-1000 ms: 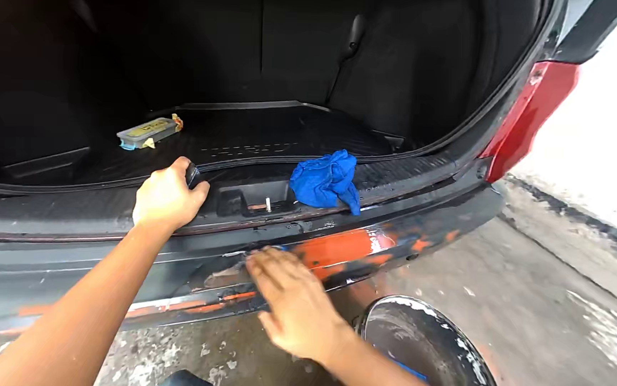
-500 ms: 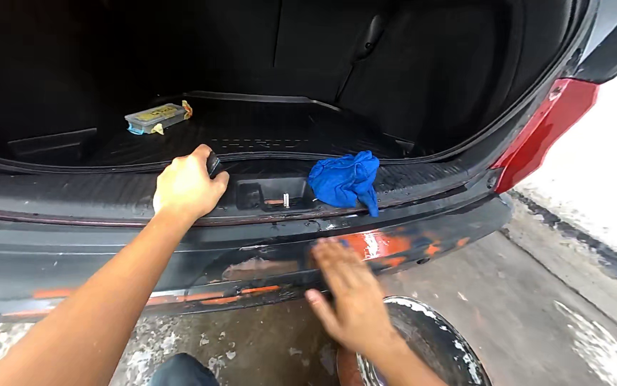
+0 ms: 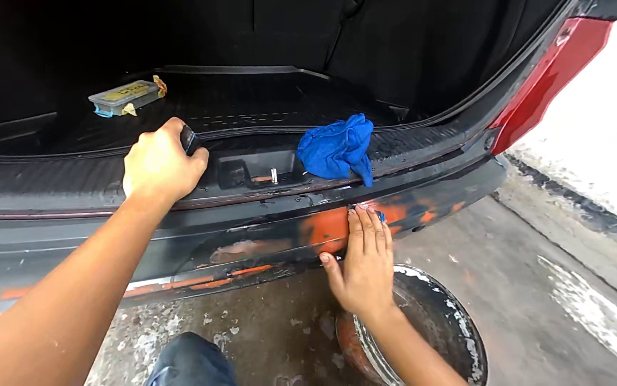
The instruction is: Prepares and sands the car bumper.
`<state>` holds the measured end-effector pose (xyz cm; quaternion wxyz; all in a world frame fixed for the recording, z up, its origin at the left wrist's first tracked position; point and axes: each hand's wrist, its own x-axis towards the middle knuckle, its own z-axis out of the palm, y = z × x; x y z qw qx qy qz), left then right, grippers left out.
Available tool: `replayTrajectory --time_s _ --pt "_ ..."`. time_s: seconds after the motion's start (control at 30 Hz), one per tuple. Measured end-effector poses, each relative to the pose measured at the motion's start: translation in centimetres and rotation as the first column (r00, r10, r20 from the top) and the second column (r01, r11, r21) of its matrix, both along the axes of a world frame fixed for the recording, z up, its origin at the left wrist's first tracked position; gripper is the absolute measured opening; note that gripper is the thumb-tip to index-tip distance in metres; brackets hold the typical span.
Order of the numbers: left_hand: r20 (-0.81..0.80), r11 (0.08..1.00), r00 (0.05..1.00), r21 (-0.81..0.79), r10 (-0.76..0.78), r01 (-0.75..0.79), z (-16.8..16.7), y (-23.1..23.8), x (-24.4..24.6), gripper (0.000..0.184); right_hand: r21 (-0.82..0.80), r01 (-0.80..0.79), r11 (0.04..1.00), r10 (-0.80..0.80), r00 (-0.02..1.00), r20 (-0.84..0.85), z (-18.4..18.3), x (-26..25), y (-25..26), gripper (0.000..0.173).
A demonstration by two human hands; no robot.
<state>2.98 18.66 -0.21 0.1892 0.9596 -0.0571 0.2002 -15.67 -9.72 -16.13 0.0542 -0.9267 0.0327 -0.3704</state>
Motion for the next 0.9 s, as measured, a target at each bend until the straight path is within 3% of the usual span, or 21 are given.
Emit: replayTrajectory --time_s 0.1,0.2,0.3,0.4,0.47,0.53,0.6,0.7,0.77,0.83,0.9 --pt "-0.018 1.0 1.0 0.009 0.011 -0.011 0.1 -0.1 -0.2 0.034 0.091 -0.108 0.99 0.109 0.994 -0.005 -0.3 -0.2 8.8 0.117" --pt "0.009 1.0 1.0 0.01 0.019 -0.019 0.1 -0.1 -0.4 0.033 0.016 -0.303 0.953 0.303 0.947 -0.103 -0.2 -0.3 13.5 0.114" --pt "0.015 1.0 1.0 0.007 0.01 -0.011 0.0 0.2 -0.5 0.033 -0.096 -0.302 0.949 0.297 0.953 -0.062 -1.4 -0.3 7.4 0.098" --pt "0.01 1.0 1.0 0.001 0.007 -0.007 0.1 0.0 -0.2 0.032 -0.029 -0.065 0.997 0.066 0.996 0.051 -2.2 -0.4 1.0 0.106" --pt "0.0 1.0 1.0 0.008 0.012 -0.012 0.1 -0.1 0.0 0.033 0.107 -0.003 0.994 -0.004 0.997 0.071 -1.8 -0.4 3.8 0.118" --pt "-0.006 1.0 1.0 0.012 0.017 -0.017 0.0 -0.1 -0.3 0.033 0.16 -0.096 0.982 0.09 0.995 0.04 -1.5 -0.7 9.9 0.123" --pt "0.008 1.0 1.0 0.012 0.023 -0.023 0.0 -0.2 -0.4 0.032 0.092 -0.207 0.974 0.212 0.976 -0.044 -1.4 -1.1 13.7 0.121" --pt "0.029 1.0 1.0 0.014 0.012 -0.012 -0.3 0.1 -0.4 0.033 -0.063 -0.295 0.953 0.289 0.953 -0.084 -1.7 -1.3 9.3 0.1" --pt "0.03 1.0 1.0 0.005 0.004 -0.004 -0.4 0.2 -0.4 0.034 -0.092 -0.185 0.978 0.183 0.983 -0.036 -2.1 -1.6 3.1 0.097" --pt "0.013 1.0 1.0 0.0 0.009 -0.009 -0.2 0.0 -0.3 0.036 -0.037 -0.023 0.999 0.023 1.0 -0.001 -1.7 -1.5 -0.5 0.106" --pt "0.005 1.0 1.0 0.004 0.019 -0.019 -0.2 0.0 -0.3 0.036 0.091 0.007 0.996 -0.008 1.0 0.011 -0.8 -1.2 2.7 0.12"
